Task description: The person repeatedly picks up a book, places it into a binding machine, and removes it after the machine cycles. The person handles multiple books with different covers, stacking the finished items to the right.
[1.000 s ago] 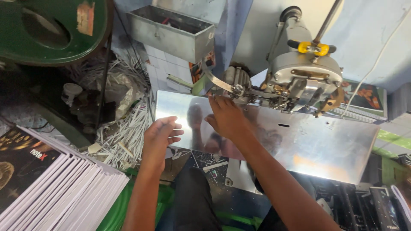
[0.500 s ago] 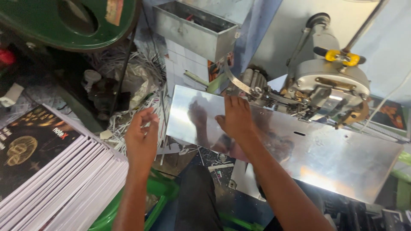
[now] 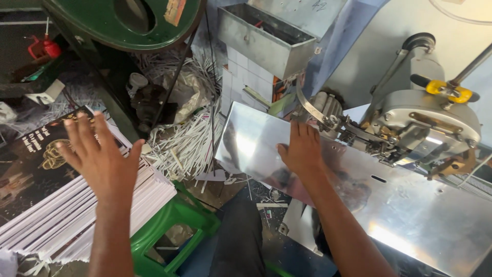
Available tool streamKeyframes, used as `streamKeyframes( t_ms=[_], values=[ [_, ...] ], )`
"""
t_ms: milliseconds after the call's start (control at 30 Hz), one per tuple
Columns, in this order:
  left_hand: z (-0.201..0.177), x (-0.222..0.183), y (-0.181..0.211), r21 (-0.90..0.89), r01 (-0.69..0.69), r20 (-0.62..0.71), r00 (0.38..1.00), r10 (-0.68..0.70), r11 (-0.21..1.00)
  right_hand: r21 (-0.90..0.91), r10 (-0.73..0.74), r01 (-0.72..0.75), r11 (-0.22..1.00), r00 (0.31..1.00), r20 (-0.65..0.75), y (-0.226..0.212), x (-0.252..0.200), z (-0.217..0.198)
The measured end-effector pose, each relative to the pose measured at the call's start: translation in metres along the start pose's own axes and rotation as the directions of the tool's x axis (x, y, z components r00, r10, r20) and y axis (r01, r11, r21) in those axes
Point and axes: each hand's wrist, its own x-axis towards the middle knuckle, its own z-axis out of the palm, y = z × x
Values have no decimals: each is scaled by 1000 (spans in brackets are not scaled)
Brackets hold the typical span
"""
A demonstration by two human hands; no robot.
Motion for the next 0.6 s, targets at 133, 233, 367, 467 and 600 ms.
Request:
streamKeyframes(
  t_ms=[133,233,367,467,600],
  values=[
    [11,-7,-34,-20,64,19,998,-64,998,-2,-10,10,1000,1000,-12,0,0,0],
    [26,-13,-50,61,52,58,997,-56,997,11,-14,15,1000,1000,-23,0,-2,-1],
    [40,-25,-56,204,-16,120,993,-8,979,11,-24,25,1000,999,-28,0,-2,-1],
    [40,-28,-56,232,-25,138,990,-8,972,22,-43,44,999,998,-52,0,-2,-2],
    [36,-24,-52,274,-28,178,984,-22,961,18,-33,34,999,999,-39,0,-3,-1]
  ],
)
